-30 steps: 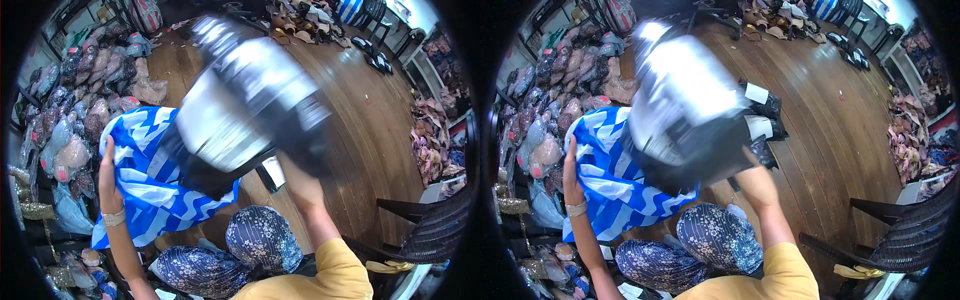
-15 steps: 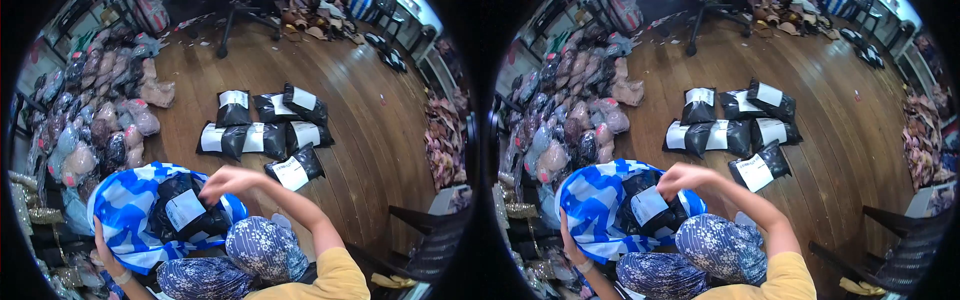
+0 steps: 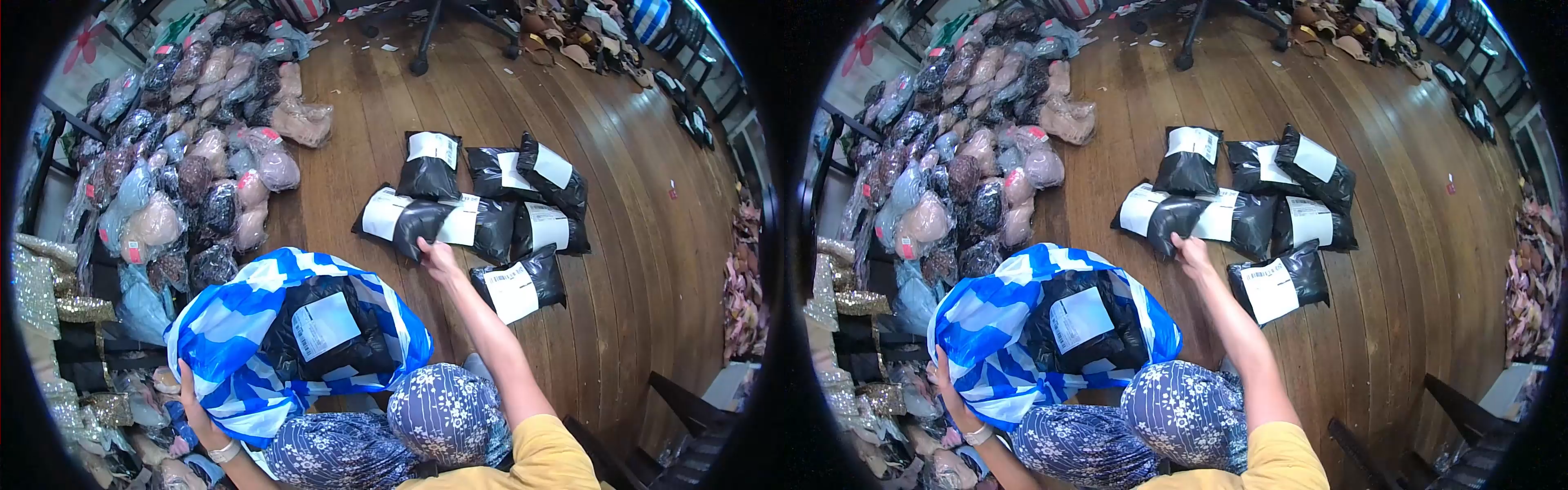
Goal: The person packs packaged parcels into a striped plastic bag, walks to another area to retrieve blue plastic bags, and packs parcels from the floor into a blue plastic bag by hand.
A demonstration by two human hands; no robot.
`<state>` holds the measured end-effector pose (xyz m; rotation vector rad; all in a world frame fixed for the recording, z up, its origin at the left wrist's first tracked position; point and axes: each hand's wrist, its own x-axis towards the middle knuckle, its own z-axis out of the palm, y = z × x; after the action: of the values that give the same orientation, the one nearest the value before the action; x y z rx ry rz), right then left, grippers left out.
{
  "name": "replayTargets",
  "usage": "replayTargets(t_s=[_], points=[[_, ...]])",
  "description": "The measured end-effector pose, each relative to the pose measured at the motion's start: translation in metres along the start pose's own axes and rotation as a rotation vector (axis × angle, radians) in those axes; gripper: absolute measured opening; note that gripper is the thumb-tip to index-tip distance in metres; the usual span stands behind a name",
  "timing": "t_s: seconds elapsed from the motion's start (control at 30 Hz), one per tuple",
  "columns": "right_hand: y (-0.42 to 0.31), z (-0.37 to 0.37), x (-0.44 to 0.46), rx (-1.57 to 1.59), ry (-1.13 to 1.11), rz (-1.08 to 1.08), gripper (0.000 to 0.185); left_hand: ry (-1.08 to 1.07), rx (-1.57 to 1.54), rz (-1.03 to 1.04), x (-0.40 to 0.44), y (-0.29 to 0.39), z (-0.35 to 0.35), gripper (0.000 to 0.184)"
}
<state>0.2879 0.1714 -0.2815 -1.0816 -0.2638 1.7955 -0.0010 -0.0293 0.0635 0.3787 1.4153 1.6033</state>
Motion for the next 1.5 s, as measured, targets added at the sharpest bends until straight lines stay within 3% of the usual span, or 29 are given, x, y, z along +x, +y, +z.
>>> replayTargets(t_s=[0.03,0.07,0.17,0.43,0.5,0.57,0.63,0.7,0.73,0.77,0.83,0.93,1.0,1.03,1.1,1.13,1.17,1.23,1.3,1.33,1.4,1.43,1.47,1.5], points=[[-0.007,-0.008,-0.015,-0.182,0.033,0.050,0.019,0.017,-0.016,-0.009,0.000,-0.002,0.002,0.042],[-0.004,-0.018,-0.026,0.064,-0.122,-0.048,0.026,0.031,-0.034,-0.020,0.001,-0.004,0.004,0.042],[-0.023,-0.050,-0.068,0.002,-0.300,0.008,0.032,0.006,-0.017,-0.036,0.010,-0.009,0.002,0.041],[-0.078,-0.100,-0.148,0.034,-0.382,-0.089,0.039,-0.041,-0.035,-0.081,0.019,-0.012,0.015,0.041],[-0.093,-0.107,-0.160,0.008,-0.342,-0.142,0.031,-0.046,-0.034,-0.077,0.015,-0.012,0.023,0.042],[-0.114,-0.127,-0.172,-0.273,-0.344,-0.162,0.025,-0.080,-0.029,-0.056,0.016,-0.012,0.023,0.043],[-0.150,-0.132,-0.190,-0.840,-0.163,-0.169,0.025,-0.041,0.038,-0.026,0.018,-0.010,0.017,0.044],[-0.161,-0.148,-0.205,-0.786,0.066,-0.344,0.035,-0.023,0.019,-0.036,0.019,-0.007,0.010,0.045],[-0.161,-0.172,-0.206,-0.787,0.077,-0.344,0.035,-0.016,0.036,-0.036,0.018,-0.006,0.009,0.045],[-0.155,-0.208,-0.198,-0.906,0.140,-0.115,0.041,-0.021,0.031,-0.042,0.021,-0.006,0.004,0.045],[-0.133,-0.253,-0.190,-1.022,0.208,0.123,0.046,0.019,0.084,0.071,0.026,-0.008,-0.008,0.045],[-0.105,-0.268,-0.204,-0.935,0.156,0.063,0.039,-0.024,0.030,0.023,0.028,-0.010,-0.003,0.045],[-0.099,-0.260,-0.217,-0.734,0.060,-0.111,0.030,-0.039,-0.015,-0.019,0.028,-0.011,0.003,0.045],[-0.106,-0.239,-0.232,-0.186,0.124,0.072,0.026,-0.034,-0.019,-0.016,0.028,-0.012,0.004,0.045],[-0.085,-0.300,-0.214,-0.898,-0.165,-0.024,0.020,-0.077,0.028,0.025,0.028,-0.012,0.005,0.045],[-0.076,-0.295,-0.212,-0.624,-0.246,-0.167,0.016,-0.074,0.029,0.024,0.028,-0.013,0.007,0.045],[-0.063,-0.287,-0.211,-0.625,-0.247,-0.164,0.016,-0.059,0.032,0.022,0.029,-0.013,0.011,0.044],[-0.039,-0.274,-0.206,-0.105,0.033,-0.514,0.022,-0.033,0.031,0.026,0.030,-0.013,0.015,0.041],[-0.062,-0.283,-0.200,-0.335,0.003,-0.315,0.013,-0.070,-0.044,-0.053,0.032,-0.012,0.006,0.041],[-0.079,-0.266,-0.203,-0.578,-0.019,-0.335,0.013,-0.094,-0.016,-0.034,0.033,-0.012,0.009,0.042],[-0.111,-0.215,-0.210,-0.764,0.105,-0.385,0.015,-0.145,-0.017,-0.054,0.034,-0.008,0.015,0.042],[-0.129,-0.198,-0.207,-0.873,-0.087,-0.694,0.019,-0.123,-0.008,-0.053,0.031,-0.005,0.021,0.042],[-0.152,-0.145,-0.227,-0.804,-0.044,-0.624,0.020,-0.145,-0.007,-0.074,0.031,-0.001,0.025,0.041],[-0.170,-0.115,-0.234,-0.748,-0.188,-0.646,0.018,-0.172,-0.007,-0.096,0.031,0.002,0.029,0.041]])
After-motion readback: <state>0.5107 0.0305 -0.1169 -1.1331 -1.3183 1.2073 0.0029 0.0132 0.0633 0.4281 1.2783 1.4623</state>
